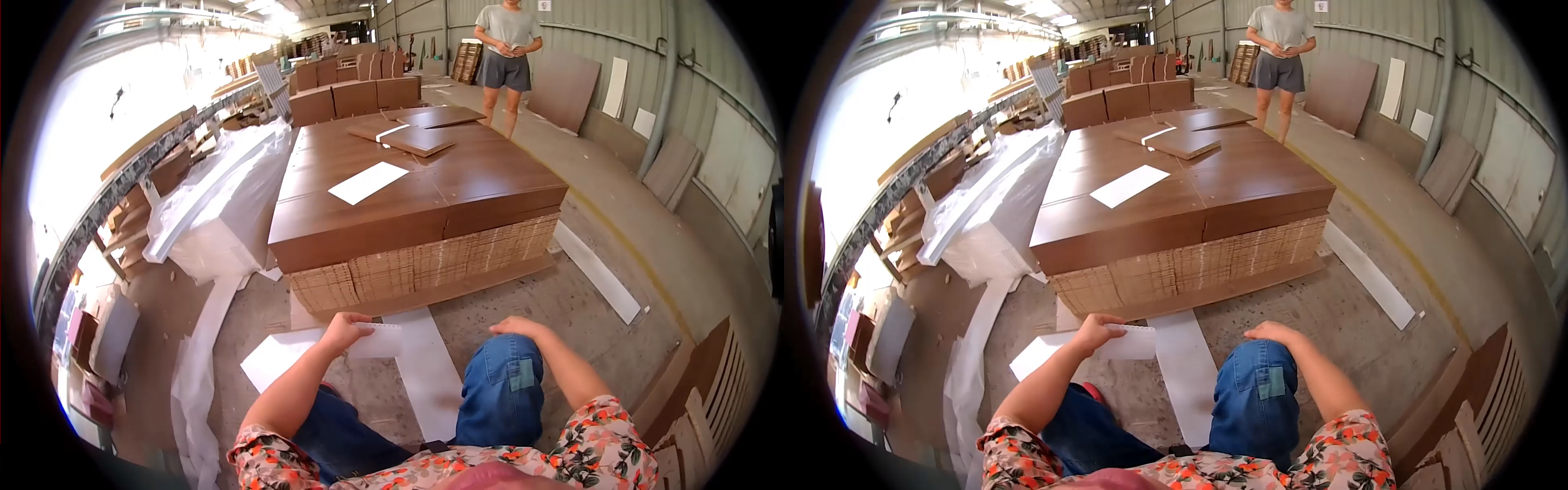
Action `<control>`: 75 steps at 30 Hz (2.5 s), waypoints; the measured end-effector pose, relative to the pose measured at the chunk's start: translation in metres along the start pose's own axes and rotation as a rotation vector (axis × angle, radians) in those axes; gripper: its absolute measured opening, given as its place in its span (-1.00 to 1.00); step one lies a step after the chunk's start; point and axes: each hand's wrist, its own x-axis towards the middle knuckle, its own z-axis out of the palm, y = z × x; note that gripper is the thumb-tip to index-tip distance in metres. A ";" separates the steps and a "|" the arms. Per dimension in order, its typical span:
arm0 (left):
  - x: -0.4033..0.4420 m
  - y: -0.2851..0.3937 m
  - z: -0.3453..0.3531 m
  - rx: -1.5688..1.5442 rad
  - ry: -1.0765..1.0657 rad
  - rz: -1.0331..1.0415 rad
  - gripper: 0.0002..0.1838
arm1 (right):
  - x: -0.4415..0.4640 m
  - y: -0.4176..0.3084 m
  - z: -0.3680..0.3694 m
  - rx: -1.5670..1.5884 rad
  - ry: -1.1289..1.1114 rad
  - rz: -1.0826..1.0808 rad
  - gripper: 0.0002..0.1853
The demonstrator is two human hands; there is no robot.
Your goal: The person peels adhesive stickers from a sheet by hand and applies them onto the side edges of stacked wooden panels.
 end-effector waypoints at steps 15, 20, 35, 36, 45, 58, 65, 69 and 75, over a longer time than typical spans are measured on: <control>-0.022 0.007 -0.009 0.101 -0.302 0.008 -0.66 | 0.020 -0.082 0.010 -0.646 -0.170 -0.027 -0.62; -0.018 0.019 -0.008 0.064 -0.325 0.009 -0.62 | 0.024 -0.093 0.015 -0.619 -0.265 -0.039 -0.63; 0.007 0.011 0.015 -0.011 -0.383 0.049 -0.69 | 0.023 -0.087 0.012 -0.615 -0.311 -0.023 -0.62; 0.007 0.012 0.015 -0.013 -0.378 0.052 -0.69 | 0.022 -0.086 0.011 -0.605 -0.315 -0.018 -0.61; 0.006 0.022 0.013 0.005 -0.393 0.028 -0.67 | 0.013 -0.085 0.009 -0.599 -0.344 0.001 -0.63; 0.005 0.021 0.014 0.037 -0.366 0.029 -0.69 | 0.012 -0.092 0.005 -0.573 -0.319 -0.008 -0.63; 0.007 0.017 0.014 -0.012 -0.371 0.061 -0.62 | 0.012 -0.086 0.005 -0.572 -0.312 0.001 -0.61; 0.005 0.021 0.013 0.021 -0.350 0.082 -0.61 | 0.012 -0.087 0.004 -0.573 -0.332 0.016 -0.60; 0.001 0.028 0.012 -0.029 -0.351 0.025 -0.68 | 0.011 -0.083 0.005 -0.590 -0.280 -0.016 -0.63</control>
